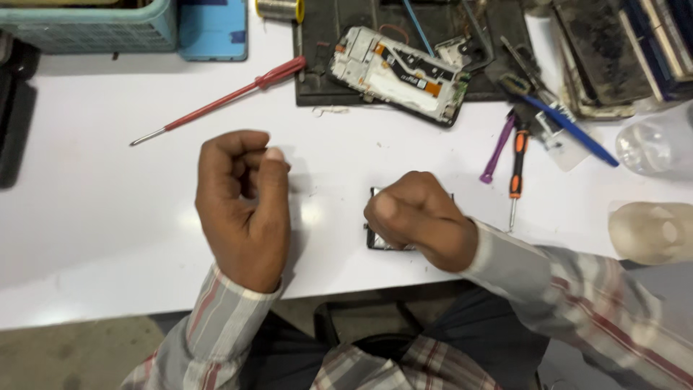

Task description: The person removes a battery from a disassembled smartphone using a screwdriver and a spray can. They then place a new battery into the phone and wipe it with a cloth.

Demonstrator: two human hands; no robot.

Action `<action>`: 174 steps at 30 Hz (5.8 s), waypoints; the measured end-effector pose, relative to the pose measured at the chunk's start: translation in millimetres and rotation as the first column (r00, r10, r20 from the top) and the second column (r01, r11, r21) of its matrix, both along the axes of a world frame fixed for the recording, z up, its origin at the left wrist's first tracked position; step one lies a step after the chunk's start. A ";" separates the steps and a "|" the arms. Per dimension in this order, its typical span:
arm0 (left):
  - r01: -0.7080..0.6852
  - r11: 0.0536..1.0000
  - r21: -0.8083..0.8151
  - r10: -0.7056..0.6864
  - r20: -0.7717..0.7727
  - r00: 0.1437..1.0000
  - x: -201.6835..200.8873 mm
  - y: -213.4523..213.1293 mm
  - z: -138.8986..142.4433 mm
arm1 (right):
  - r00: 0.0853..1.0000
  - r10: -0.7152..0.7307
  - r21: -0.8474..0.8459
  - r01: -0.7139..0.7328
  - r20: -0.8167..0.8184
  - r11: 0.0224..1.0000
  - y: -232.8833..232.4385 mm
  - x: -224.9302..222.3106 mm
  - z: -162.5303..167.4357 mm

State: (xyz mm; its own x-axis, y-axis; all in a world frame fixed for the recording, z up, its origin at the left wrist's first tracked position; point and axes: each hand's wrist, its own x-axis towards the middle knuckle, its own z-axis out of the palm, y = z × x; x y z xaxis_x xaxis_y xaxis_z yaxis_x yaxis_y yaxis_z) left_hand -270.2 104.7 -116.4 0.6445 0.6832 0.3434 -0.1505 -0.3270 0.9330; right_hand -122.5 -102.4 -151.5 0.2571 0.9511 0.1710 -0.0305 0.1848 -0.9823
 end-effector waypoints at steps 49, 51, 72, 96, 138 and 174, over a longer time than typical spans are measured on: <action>0.009 1.000 0.007 -0.009 -0.017 1.000 4.3 4.7 -8.0 | 0.745 -0.166 0.250 -0.001 0.646 0.968 -18.7 22.4 -28.4; 0.029 0.999 -0.014 -0.029 0.015 0.999 6.5 5.2 -8.8 | 0.962 -0.107 0.066 0.093 0.253 0.993 -3.0 7.2 -12.6; 0.034 0.999 0.015 -0.034 0.006 0.999 5.9 6.2 -11.9 | 0.953 -0.079 0.082 0.057 0.294 0.995 -1.8 -1.5 13.2; 0.008 1.000 0.006 -0.008 -0.014 1.000 5.0 6.2 -9.5 | 0.966 -0.240 -0.026 0.239 -0.096 0.971 -1.8 23.4 13.3; -0.003 1.000 0.018 0.003 -0.010 1.000 5.4 8.3 -9.2 | 0.310 0.131 -0.245 0.368 0.942 0.897 -50.3 18.6 71.6; 0.394 0.710 -0.584 -0.520 -0.057 0.853 25.1 -35.9 3.2 | 0.713 -0.701 -0.266 0.676 0.001 0.687 -15.8 -25.3 37.0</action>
